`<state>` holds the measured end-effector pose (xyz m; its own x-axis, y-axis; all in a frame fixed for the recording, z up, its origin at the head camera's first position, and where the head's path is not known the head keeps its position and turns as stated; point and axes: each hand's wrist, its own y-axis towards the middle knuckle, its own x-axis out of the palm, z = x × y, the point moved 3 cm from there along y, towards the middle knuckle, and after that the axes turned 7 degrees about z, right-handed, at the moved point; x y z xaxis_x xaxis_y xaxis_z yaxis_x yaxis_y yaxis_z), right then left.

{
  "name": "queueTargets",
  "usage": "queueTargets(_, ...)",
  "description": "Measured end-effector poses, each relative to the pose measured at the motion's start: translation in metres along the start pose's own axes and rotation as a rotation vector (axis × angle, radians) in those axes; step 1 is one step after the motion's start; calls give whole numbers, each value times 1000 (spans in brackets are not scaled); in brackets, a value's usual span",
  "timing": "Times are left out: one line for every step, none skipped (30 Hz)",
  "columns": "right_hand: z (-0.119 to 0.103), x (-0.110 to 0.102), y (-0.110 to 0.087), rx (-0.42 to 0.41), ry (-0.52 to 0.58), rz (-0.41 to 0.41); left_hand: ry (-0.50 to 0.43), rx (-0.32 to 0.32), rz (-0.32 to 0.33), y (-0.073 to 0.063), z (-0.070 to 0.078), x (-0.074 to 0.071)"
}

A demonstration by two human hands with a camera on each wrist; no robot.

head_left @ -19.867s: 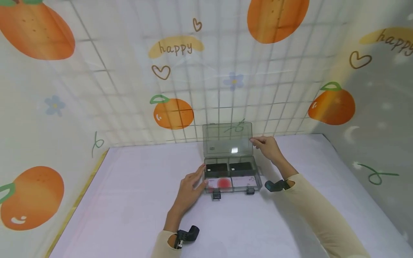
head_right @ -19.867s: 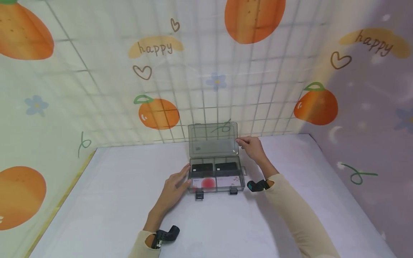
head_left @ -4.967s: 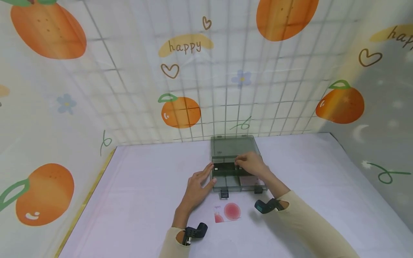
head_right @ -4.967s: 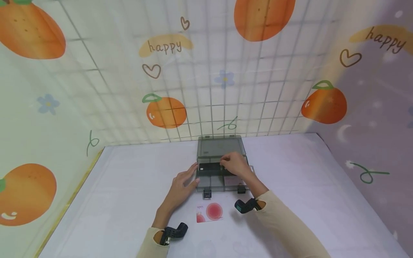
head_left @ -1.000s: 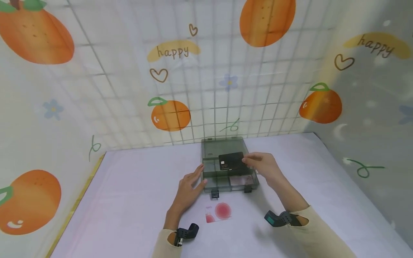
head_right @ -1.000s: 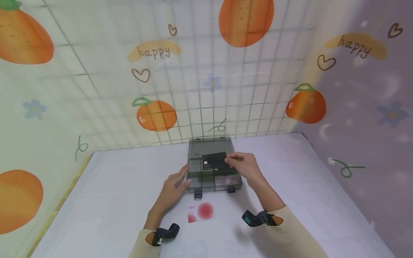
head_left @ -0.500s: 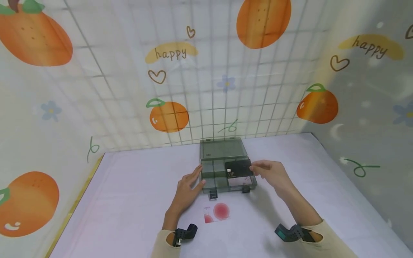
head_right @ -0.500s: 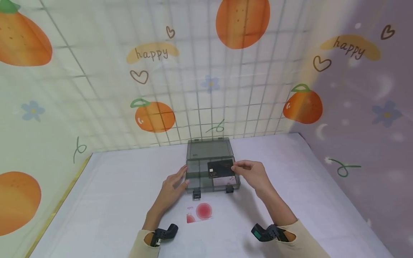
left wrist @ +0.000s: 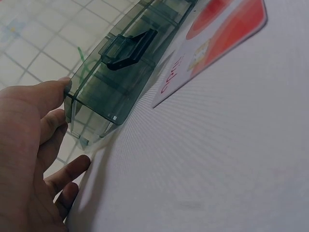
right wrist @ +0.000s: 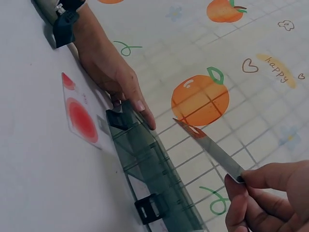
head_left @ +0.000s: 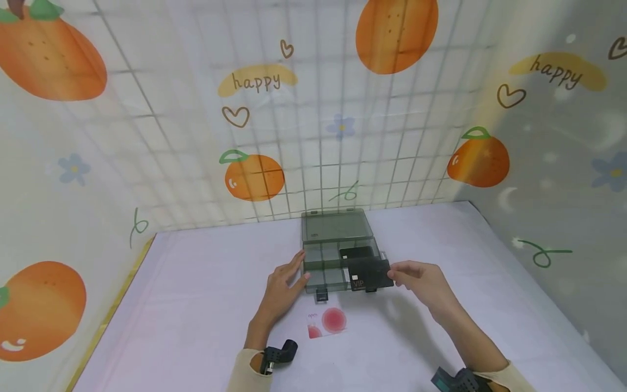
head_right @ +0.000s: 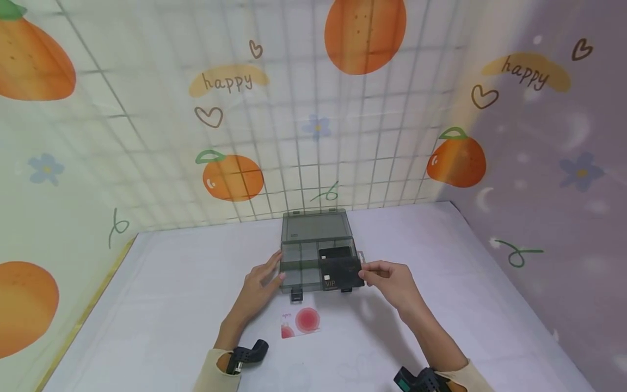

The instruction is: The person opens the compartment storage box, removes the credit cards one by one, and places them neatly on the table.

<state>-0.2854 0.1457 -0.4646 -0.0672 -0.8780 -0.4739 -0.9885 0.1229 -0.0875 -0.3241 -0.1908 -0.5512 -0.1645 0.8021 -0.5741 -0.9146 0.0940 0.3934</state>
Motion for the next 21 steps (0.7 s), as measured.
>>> queueTargets(2, 0, -1, 1, -7, 0, 2, -4, -2, 0, 0, 0)
queueTargets(4, -1, -3, 2, -10, -1, 4, -10, -7, 0, -1, 0)
queueTargets(6, -1, -4, 3, -13, -2, 8, -14, -9, 0, -1, 0)
queueTargets(8, -2, -5, 3, -17, -3, 11, -13, -8, 0, -2, 0)
queueTargets(10, -2, -6, 5, -20, -4, 15, -14, -8, 0, -2, 1)
queueTargets(12, -2, -8, 9, -19, -7, 19, -17, -9, 0, -3, 1)
queueTargets(14, -3, -9, 10, -17, -10, 24, -19, -13, 0, -3, 2)
queueTargets(16, -3, -11, 14, -14, -13, 27, -18, -12, 0, -4, 2)
queueTargets(18, -3, -12, 17, -10, -13, 31, -18, -10, 0, -4, 3)
queueTargets(19, -3, -14, 19, -7, -13, 29, -19, -10, 0, -4, 3)
queueTargets(21, -3, -15, 22, -3, -15, 28, -21, -10, 0, -4, 3)
queueTargets(23, -3, -16, 23, 1, -17, 24, -17, -5, 0, -4, 3)
queueTargets(24, -3, -18, 23, 2, -16, 19, -16, -4, -1, -4, 3)
queueTargets(26, -2, -19, 23, 1, -14, 15, -15, -3, -1, -3, 3)
queueTargets(27, -2, -20, 24, 3, -11, 12, -15, -4, -1, -3, 3)
queueTargets(29, -1, -21, 26, 8, -10, 9, -8, 1, -1, -2, 3)
queueTargets(30, -1, -22, 28, 14, -9, 9, -4, 3, -1, -2, 3)
queueTargets(31, 0, -23, 25, 21, -8, 8, 1, 6, -1, -2, 3)
queueTargets(32, 1, -24, 24, 27, -7, 10, 4, 7, -1, -1, 2)
queueTargets(33, 3, -25, 28, 29, -5, 14, 9, 10, -1, -1, 2)
queueTargets(34, 4, -25, 34, 33, -5, 12, 13, 14, -1, -1, 2)
